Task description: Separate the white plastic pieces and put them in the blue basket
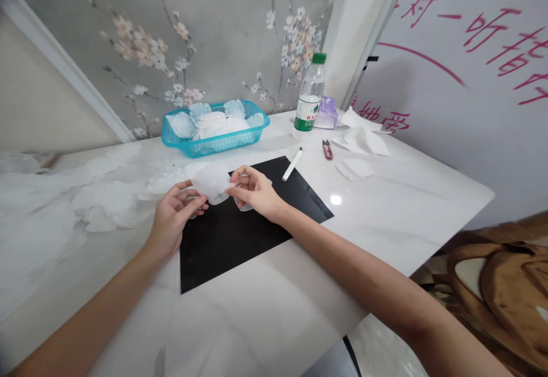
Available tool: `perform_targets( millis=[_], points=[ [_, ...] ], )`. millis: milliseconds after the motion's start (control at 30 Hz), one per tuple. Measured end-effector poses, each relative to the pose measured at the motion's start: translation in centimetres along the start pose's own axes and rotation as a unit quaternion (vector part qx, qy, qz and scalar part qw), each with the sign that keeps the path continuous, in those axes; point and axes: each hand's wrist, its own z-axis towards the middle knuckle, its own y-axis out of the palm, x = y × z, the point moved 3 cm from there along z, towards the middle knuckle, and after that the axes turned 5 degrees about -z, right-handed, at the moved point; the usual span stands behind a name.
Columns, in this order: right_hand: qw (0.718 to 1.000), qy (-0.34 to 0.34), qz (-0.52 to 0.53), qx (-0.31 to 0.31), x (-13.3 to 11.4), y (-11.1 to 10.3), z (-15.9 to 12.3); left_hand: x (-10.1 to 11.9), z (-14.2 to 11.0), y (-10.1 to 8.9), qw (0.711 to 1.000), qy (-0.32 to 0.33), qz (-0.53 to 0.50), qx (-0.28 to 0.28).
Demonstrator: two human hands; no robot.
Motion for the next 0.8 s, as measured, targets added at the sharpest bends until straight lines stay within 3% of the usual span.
perform_targets(
  millis=[167,800],
  points=[
    [0.999,0.025,0.013,0.04,0.63,-0.65,0.12,-0.16,0.05,-0.1,1.0,0.007,0.003,-0.015],
    [1.0,0.016,-0.017,-0.006,0.29,-0.08,0.07,-0.28,-0.09,-0.44,0.997,0.012,-0.027,-0.073]
  ],
)
